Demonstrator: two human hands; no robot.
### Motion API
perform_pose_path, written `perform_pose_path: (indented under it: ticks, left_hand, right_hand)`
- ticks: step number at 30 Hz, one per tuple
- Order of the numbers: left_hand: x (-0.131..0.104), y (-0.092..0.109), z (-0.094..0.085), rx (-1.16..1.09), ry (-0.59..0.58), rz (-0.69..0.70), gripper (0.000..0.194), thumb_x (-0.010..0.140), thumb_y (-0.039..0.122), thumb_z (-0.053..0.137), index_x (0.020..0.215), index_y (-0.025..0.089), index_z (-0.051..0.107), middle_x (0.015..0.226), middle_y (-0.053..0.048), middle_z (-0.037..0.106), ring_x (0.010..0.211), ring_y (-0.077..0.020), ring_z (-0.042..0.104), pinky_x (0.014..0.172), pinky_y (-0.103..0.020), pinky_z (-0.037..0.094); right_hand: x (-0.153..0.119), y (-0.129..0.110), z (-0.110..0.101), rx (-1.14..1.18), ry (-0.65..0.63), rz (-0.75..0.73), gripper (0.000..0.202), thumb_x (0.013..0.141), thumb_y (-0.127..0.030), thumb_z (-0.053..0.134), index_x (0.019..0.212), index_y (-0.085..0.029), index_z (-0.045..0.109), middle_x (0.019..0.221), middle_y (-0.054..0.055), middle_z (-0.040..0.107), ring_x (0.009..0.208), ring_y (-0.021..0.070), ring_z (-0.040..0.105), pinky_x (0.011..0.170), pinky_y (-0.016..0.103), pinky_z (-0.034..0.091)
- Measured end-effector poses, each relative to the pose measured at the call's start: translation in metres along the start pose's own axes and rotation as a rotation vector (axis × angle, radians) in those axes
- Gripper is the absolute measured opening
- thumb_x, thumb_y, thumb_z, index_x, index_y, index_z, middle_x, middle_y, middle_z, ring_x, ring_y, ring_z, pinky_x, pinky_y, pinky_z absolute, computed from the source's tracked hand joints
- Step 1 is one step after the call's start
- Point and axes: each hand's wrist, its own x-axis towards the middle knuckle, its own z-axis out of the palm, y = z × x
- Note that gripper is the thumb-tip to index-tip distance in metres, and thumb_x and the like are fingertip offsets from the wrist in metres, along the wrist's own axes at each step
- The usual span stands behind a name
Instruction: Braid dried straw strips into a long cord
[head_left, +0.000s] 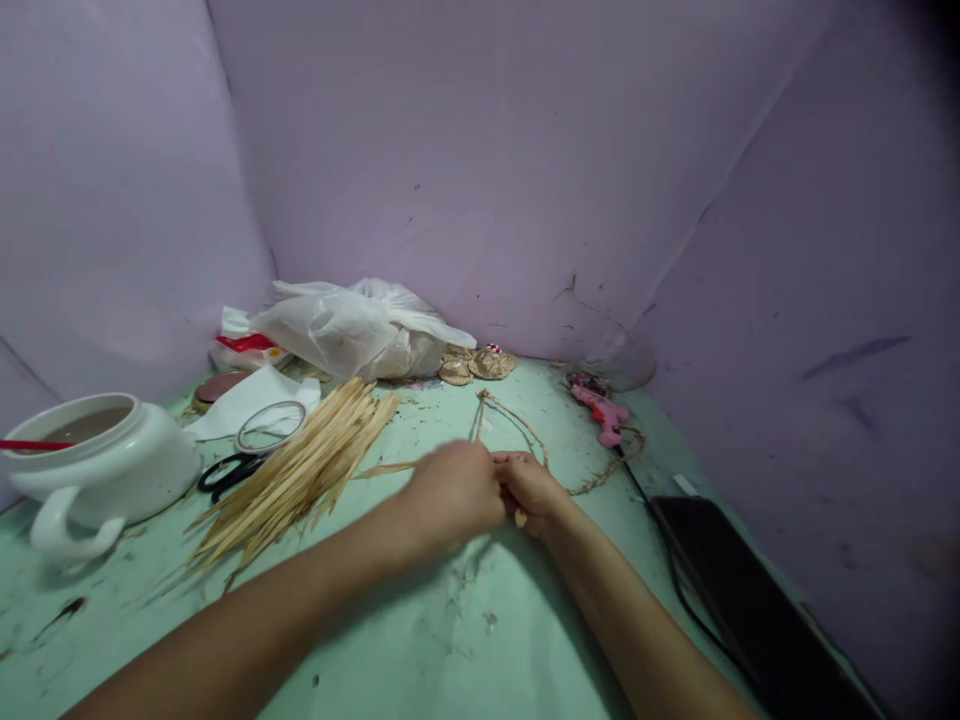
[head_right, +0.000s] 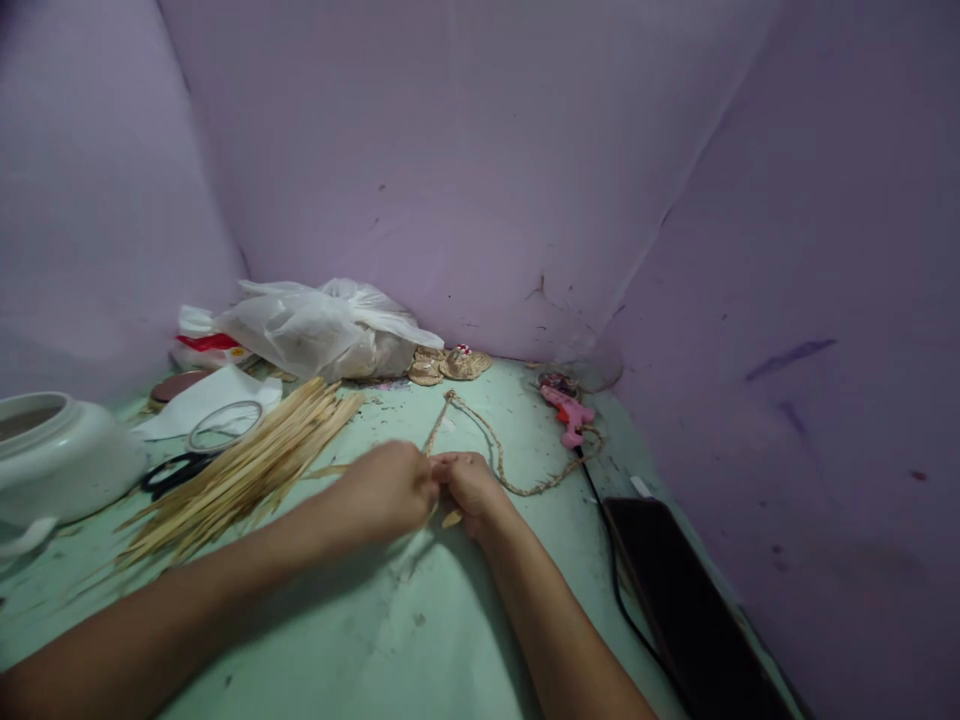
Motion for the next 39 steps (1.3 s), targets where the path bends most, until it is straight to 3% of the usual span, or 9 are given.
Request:
perform_pose_path:
  ticks: [2, 5, 9, 16, 20, 25, 29, 33, 39]
  left_hand:
    - [0.011, -0.010, -0.014, -0.162, 0.143, -0.102, 0.024, 0.067, 0.022, 0.046, 0.081, 0.013, 0.063, 0.061, -0.008, 0.059, 0.060, -0.0177, 0.056, 0.055, -0.026, 0.038]
    - [0.026, -0.020, -0.017, -0.530, -0.139, -0.317, 0.028, 0.067, 0.020, 0.044, 0.088, 0.009, 0.059, 0.044, -0.002, 0.051, 0.038, -0.0112, 0.045, 0.041, -0.022, 0.032]
    - [0.036, -0.030, -0.001, -0.903, -0.460, -0.356, 0.019, 0.069, 0.015, 0.039, 0.065, 0.008, 0.056, 0.042, -0.001, 0.046, 0.034, -0.0065, 0.041, 0.035, -0.016, 0.028]
    - [0.049, -0.046, 0.003, -1.115, -0.697, -0.399, 0.020, 0.070, 0.019, 0.041, 0.064, 0.007, 0.056, 0.053, -0.007, 0.057, 0.028, -0.0006, 0.030, 0.027, -0.011, 0.015]
    - [0.052, -0.048, 0.007, -1.231, -0.757, -0.457, 0.020, 0.071, 0.016, 0.040, 0.063, 0.006, 0.055, 0.053, -0.006, 0.055, 0.033, -0.0014, 0.037, 0.030, -0.010, 0.021]
    - [0.042, -0.039, 0.007, -0.994, -0.582, -0.341, 0.012, 0.066, 0.013, 0.044, 0.063, 0.009, 0.054, 0.042, 0.004, 0.042, 0.030, -0.0028, 0.034, 0.031, -0.014, 0.020]
    - [0.036, -0.030, 0.010, -0.538, -0.341, -0.249, 0.015, 0.064, 0.019, 0.046, 0.052, 0.012, 0.050, 0.037, 0.002, 0.042, 0.030, -0.0077, 0.036, 0.034, -0.020, 0.025]
    - [0.038, -0.028, 0.017, -0.195, -0.141, -0.223, 0.009, 0.055, 0.018, 0.049, 0.047, 0.014, 0.049, 0.033, 0.003, 0.036, 0.034, -0.0084, 0.035, 0.037, -0.021, 0.022]
    - [0.043, -0.034, 0.029, -0.292, -0.093, -0.122, 0.009, 0.052, 0.014, 0.045, 0.044, 0.014, 0.044, 0.038, 0.004, 0.033, 0.040, -0.0062, 0.030, 0.039, -0.020, 0.019]
  right_hand:
    - [0.002, 0.000, -0.002, 0.082, -0.023, 0.039, 0.005, 0.056, -0.018, 0.052, 0.053, -0.014, 0.051, 0.037, -0.006, 0.040, 0.030, 0.0031, 0.025, 0.033, 0.018, 0.016]
    - [0.002, 0.000, -0.003, 0.139, -0.050, 0.048, 0.011, 0.059, -0.019, 0.053, 0.051, -0.013, 0.051, 0.037, -0.004, 0.043, 0.030, 0.0030, 0.027, 0.033, 0.018, 0.017]
    - [0.001, -0.001, -0.004, 0.148, -0.098, 0.046, 0.015, 0.061, -0.022, 0.056, 0.050, -0.013, 0.050, 0.039, -0.002, 0.048, 0.031, 0.0037, 0.033, 0.034, 0.017, 0.019]
    - [0.001, 0.000, -0.006, 0.135, -0.190, -0.040, 0.024, 0.056, -0.032, 0.064, 0.052, -0.013, 0.051, 0.041, -0.001, 0.051, 0.037, 0.0064, 0.043, 0.038, 0.018, 0.024]
    - [0.001, -0.001, -0.006, 0.127, -0.171, -0.063, 0.023, 0.056, -0.031, 0.063, 0.051, -0.012, 0.051, 0.042, -0.001, 0.051, 0.036, 0.0047, 0.038, 0.038, 0.018, 0.022]
    - [0.004, 0.000, -0.014, -0.070, -0.161, -0.106, 0.021, 0.062, -0.031, 0.059, 0.054, -0.013, 0.053, 0.037, -0.006, 0.041, 0.033, 0.0021, 0.019, 0.036, 0.019, 0.012]
    - [0.004, 0.002, -0.017, -0.407, -0.140, -0.246, 0.015, 0.066, -0.023, 0.052, 0.057, -0.012, 0.058, 0.049, -0.001, 0.053, 0.041, 0.0044, 0.032, 0.041, 0.018, 0.022]
    - [-0.005, -0.005, -0.010, -0.927, 0.104, -0.377, 0.017, 0.063, -0.015, 0.050, 0.066, -0.015, 0.066, 0.058, 0.004, 0.061, 0.053, 0.0109, 0.049, 0.047, 0.021, 0.028]
    - [-0.026, -0.022, 0.007, -1.323, 0.312, -0.266, 0.020, 0.063, -0.019, 0.051, 0.072, -0.015, 0.068, 0.071, 0.015, 0.065, 0.066, 0.0223, 0.058, 0.054, 0.027, 0.034]
